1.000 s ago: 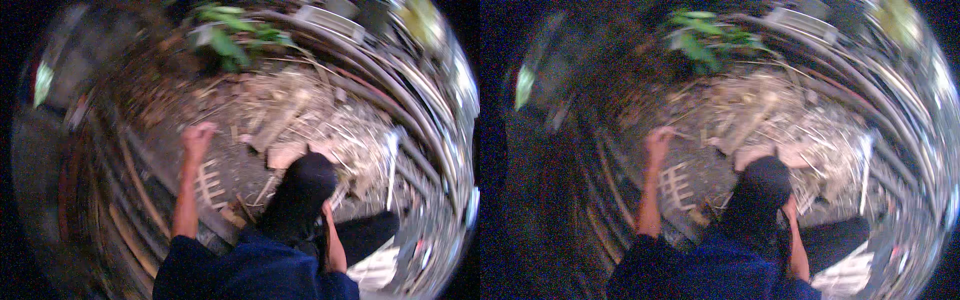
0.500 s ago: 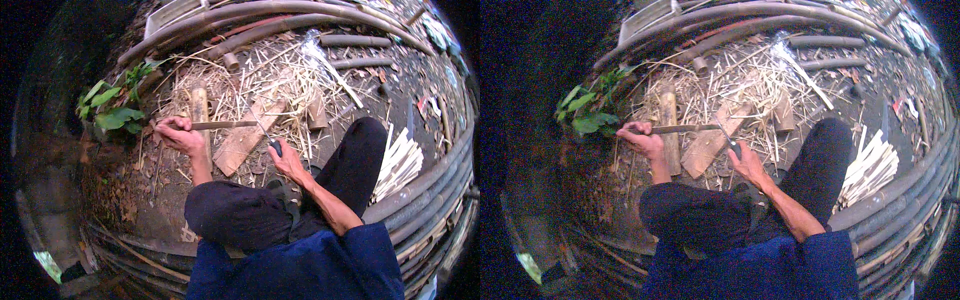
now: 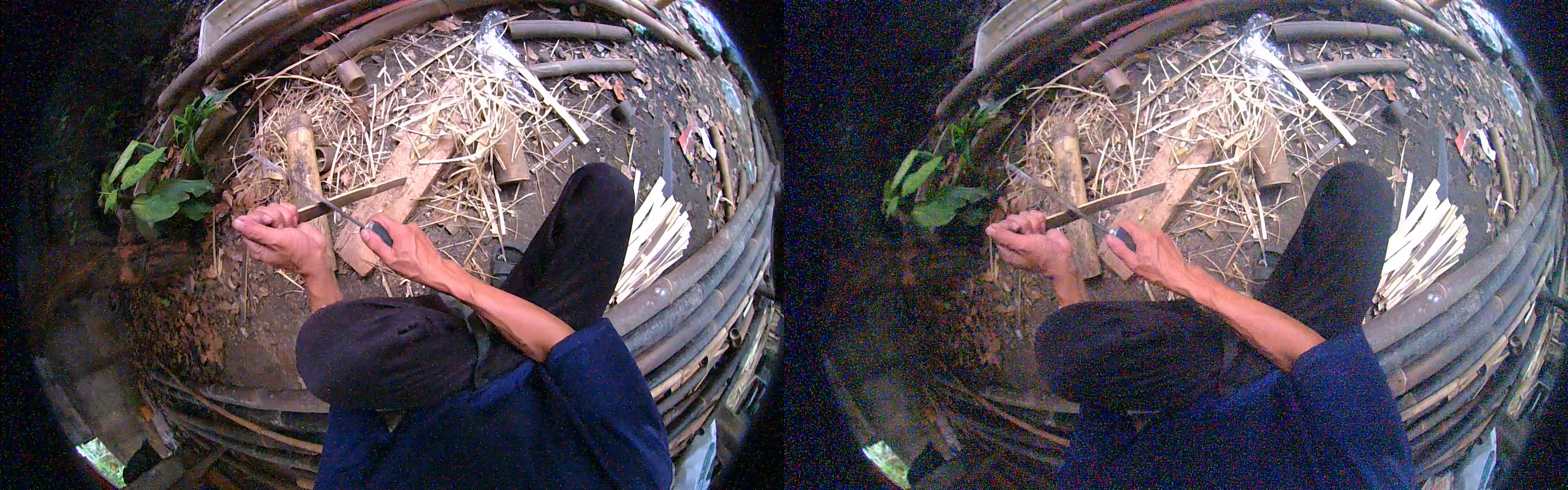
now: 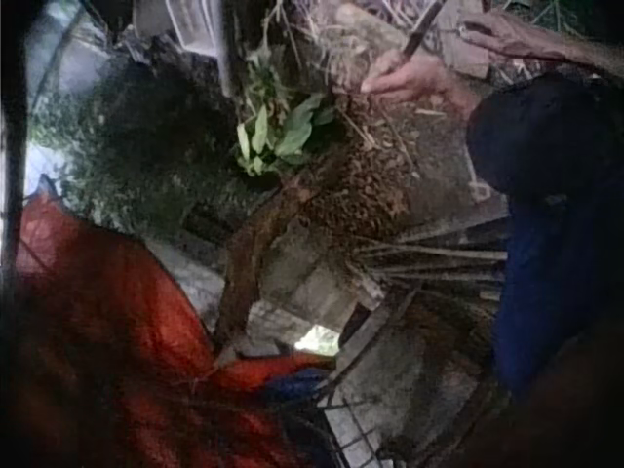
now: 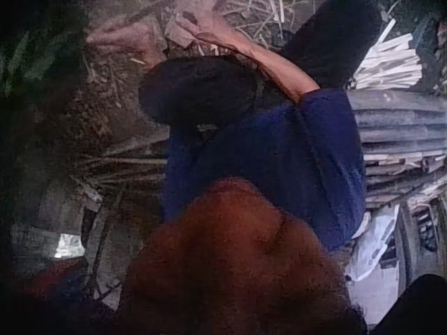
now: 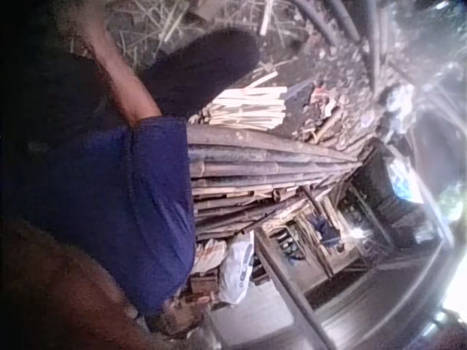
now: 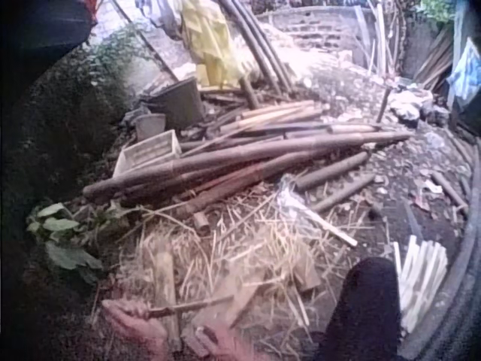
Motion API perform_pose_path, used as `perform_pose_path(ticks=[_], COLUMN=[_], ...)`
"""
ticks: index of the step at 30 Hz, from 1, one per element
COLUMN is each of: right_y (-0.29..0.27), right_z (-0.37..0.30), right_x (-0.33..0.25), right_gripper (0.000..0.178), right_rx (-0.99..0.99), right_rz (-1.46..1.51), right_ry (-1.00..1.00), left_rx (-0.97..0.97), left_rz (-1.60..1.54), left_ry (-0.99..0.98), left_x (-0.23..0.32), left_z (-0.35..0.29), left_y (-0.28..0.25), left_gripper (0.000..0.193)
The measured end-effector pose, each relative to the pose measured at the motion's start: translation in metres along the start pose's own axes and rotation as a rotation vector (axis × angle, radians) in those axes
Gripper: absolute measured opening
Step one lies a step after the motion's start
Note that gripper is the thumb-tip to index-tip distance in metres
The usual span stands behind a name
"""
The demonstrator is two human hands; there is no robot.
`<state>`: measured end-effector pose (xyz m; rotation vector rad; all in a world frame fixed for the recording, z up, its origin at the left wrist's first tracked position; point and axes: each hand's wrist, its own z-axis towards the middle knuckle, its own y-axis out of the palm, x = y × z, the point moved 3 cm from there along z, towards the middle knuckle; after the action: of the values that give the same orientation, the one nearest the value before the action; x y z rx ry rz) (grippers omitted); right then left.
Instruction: The person splits bamboo strips using a knife and a wooden block, then gathers and stacks the processed strips. The person also picks up a woven bamboo mat and places it with other materials.
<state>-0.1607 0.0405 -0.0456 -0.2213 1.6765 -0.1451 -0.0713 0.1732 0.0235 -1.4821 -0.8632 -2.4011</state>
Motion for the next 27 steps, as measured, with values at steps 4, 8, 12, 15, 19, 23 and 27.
perform_pose_path(ticks=[4,8,12,15,19,23,27], right_y=[0.007,-0.01,-0.013,-0.007,-0.033,-0.016,-0.008], right_z=[0.0,0.006,0.0,-0.004,-0.003,0.003,-0.001], right_x=[0.007,0.083,0.121,0.152,0.174,0.07,-0.001], right_gripper=[0.037,0.042,0.045,0.048,0.046,0.043,0.037], right_rx=[0.025,0.077,0.125,0.197,0.219,0.139,0.155], right_rz=[-0.064,-0.188,-0.214,-0.291,-0.163,-0.004,0.14], right_ry=[0.0,0.196,0.281,0.255,0.297,0.152,-0.223], left_rx=[0.055,0.021,0.022,0.048,-0.115,-0.018,-0.053], left_rz=[0.012,0.002,0.001,0.013,-0.355,-0.434,-0.316], left_ry=[0.028,0.041,0.035,0.018,-0.225,-0.253,-0.181], left_x=[-0.004,0.006,0.0,0.005,-0.014,-0.02,-0.01], left_z=[-0.001,-0.002,0.0,-0.006,0.014,0.025,0.001], left_y=[0.005,0.005,0.008,0.016,0.006,0.004,0.019], left_gripper=[0.045,0.046,0.046,0.042,0.027,0.018,0.022])
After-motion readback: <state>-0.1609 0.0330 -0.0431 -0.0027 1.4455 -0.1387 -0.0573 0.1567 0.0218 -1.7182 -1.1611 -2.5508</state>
